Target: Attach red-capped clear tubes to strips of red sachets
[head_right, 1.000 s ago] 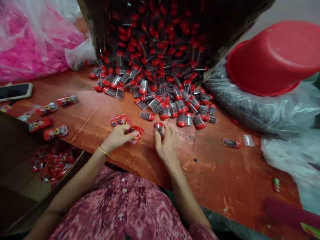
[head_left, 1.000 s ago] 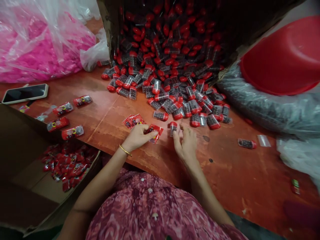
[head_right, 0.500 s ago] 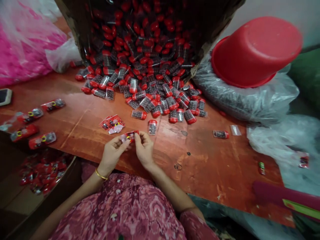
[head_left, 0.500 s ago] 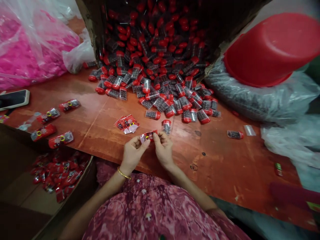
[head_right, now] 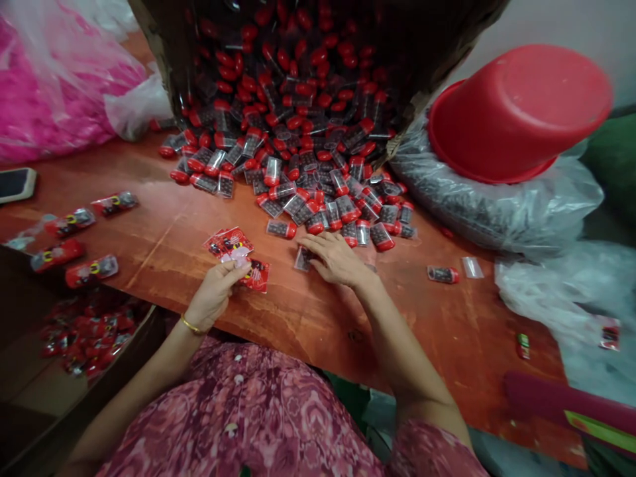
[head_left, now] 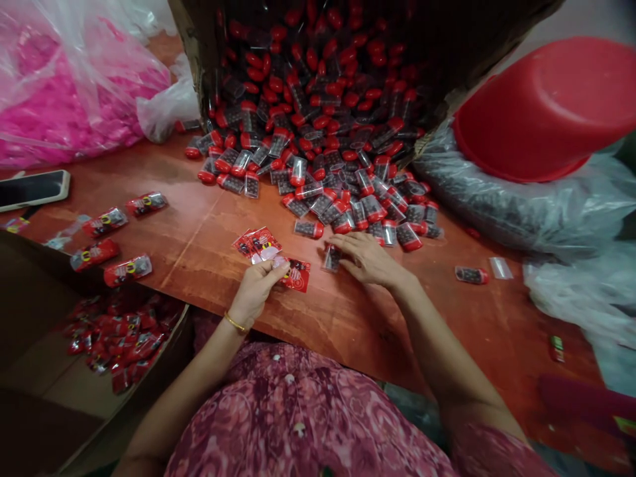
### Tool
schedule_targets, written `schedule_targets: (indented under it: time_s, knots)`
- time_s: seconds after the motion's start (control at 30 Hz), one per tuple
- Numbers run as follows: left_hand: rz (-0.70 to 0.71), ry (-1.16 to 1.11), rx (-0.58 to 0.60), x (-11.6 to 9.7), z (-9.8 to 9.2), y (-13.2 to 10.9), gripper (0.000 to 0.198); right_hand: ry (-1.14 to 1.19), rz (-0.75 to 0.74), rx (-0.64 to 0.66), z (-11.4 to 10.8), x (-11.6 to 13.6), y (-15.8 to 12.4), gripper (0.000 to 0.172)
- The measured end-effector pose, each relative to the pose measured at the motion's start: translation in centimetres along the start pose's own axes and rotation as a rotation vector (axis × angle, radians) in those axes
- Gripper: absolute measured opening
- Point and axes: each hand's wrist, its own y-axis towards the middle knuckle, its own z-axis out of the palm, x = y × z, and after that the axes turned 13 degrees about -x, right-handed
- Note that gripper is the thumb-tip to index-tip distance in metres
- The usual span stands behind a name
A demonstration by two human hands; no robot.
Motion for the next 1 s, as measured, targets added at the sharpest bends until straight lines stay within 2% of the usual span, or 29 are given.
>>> schedule_targets:
  time_s: [0.1, 0.2, 0.27, 0.37, 0.43, 0.53, 0.7, 1.0]
  knots:
    - [-0.056, -0.018, 0.017, 0.0, -0.1, 0.1, 0.041, -0.029, 0.029, 0.023, 0.5, 0.2, -0.5, 0.029]
    - [-0.100, -0.045, 0.034, -0.1, -0.1, 0.1, 0.041, 0.033, 0.189, -0.037, 1.4, 0.9, -1.9, 0.024]
    - [-0.107, -0.061, 0.032, -0.2, 0.0, 0.1, 0.041, 0.137, 0.367, -0.148, 2.0, 2.0, -2.9, 0.018]
    - [-0.079, -0.064, 0.020, -0.1, 0.1, 0.1, 0.039, 0.439, 0.647, -0.442, 2.3, 5.0, -3.8, 0.016]
    - [-0.053, -0.053, 0.013, 0.0, 0.2, 0.0, 0.039, 0.666, 0.755, -0.582, 2.0, 7.4, -4.0, 0.018]
    - [0.007, -0.030, -0.001, 0.2, 0.3, 0.1, 0.039, 0.826, 0.840, -0.667, 1.7, 10.3, -3.6, 0.020]
    - [0.123, 0.003, -0.022, 0.2, 0.3, 0.0, 0.040, 0.898, 0.896, -0.681, 2.1, 12.2, -2.9, 0.021]
    - [0.304, 0.202, -0.049, 0.2, -0.3, -0.1, 0.034, 0.956, 0.966, -0.551, 2.9, 12.5, -2.9, 0.021]
